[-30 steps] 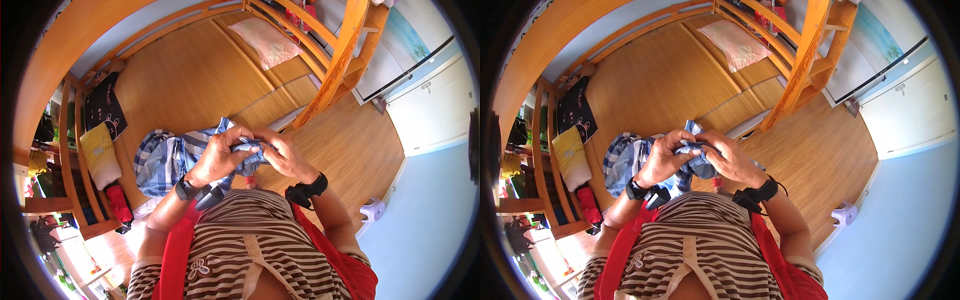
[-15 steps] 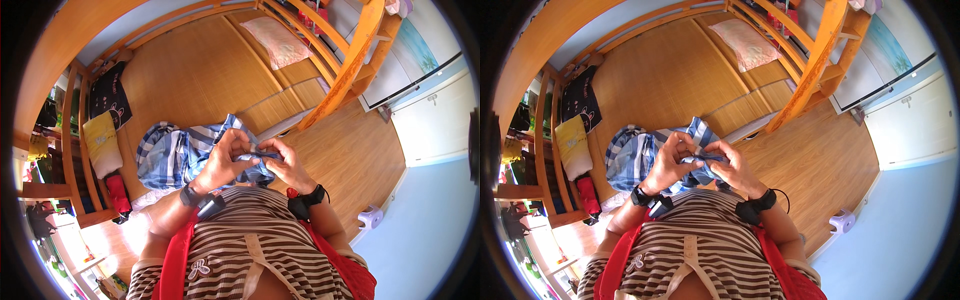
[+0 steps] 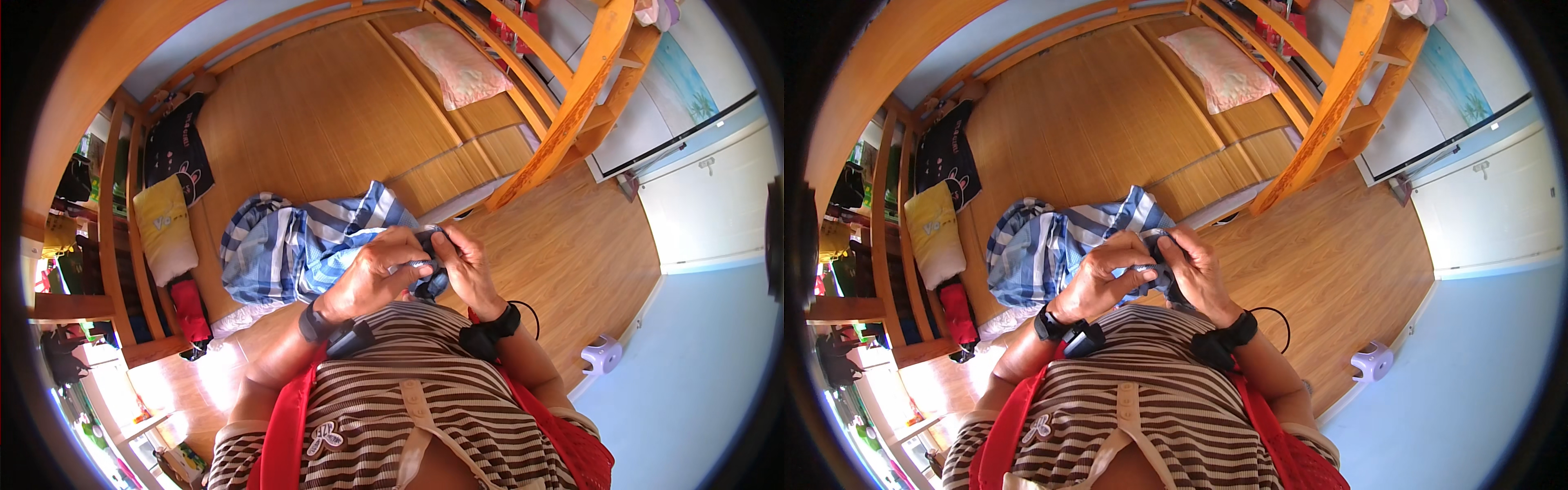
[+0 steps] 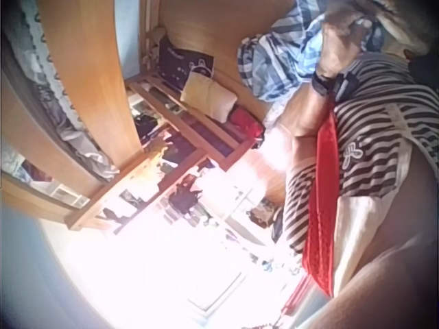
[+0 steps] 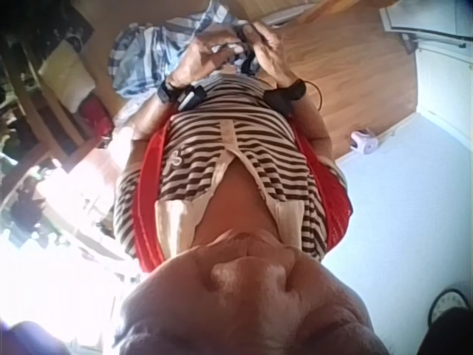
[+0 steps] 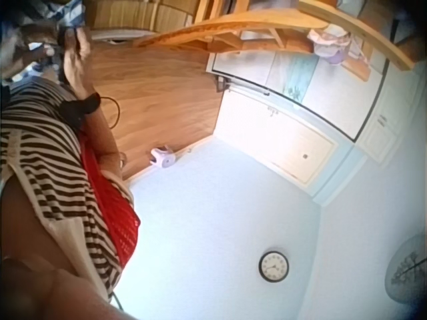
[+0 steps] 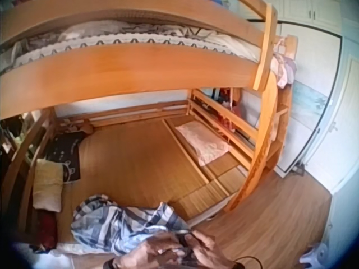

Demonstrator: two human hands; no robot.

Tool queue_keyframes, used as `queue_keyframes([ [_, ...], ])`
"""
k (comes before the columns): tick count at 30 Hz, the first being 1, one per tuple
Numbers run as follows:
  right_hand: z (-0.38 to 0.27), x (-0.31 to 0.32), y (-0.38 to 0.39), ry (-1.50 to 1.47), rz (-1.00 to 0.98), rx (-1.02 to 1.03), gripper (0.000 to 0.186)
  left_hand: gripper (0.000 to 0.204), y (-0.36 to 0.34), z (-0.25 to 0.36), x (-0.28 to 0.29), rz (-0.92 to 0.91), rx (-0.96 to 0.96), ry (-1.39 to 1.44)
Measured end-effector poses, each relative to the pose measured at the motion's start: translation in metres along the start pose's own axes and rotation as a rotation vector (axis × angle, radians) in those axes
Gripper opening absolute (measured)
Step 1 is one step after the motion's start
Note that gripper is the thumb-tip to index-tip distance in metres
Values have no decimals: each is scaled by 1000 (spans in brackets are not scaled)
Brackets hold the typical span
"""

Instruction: Fold a small pillow and a larger checkered blanket or bedsheet on a bed.

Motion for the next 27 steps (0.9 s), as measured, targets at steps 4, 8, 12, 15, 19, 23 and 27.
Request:
queue_keyframes([
  [4,-4,3,-2,63,37,74,19,12,5,-23,-11,-73,393,330],
  [8,-18,-4,8,230,61,42,19,13,6,-44,-4,-21,472,264],
  [12,-20,-4,8,349,185,248,12,12,8,-55,-10,-25,533,284],
  [15,-23,-2,1,341,179,325,11,13,11,-62,-17,-87,585,361],
  [19,-24,6,-5,354,219,313,13,17,1,-62,-7,4,290,65],
  [23,-25,24,-8,300,292,297,19,18,7,-74,8,75,318,-79],
  [27,-34,36,-8,280,392,316,24,17,13,-85,19,134,380,-17],
])
Point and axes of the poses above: each hand's wrist, its own y-axis away from the middle knuckle, its own x-axis out of the back of the hand, z = x × y, the point moved 9 cm from there along -y, towards the middle knuckle, and after that the axes turned 7 degrees about z, right-handed, at the moved point
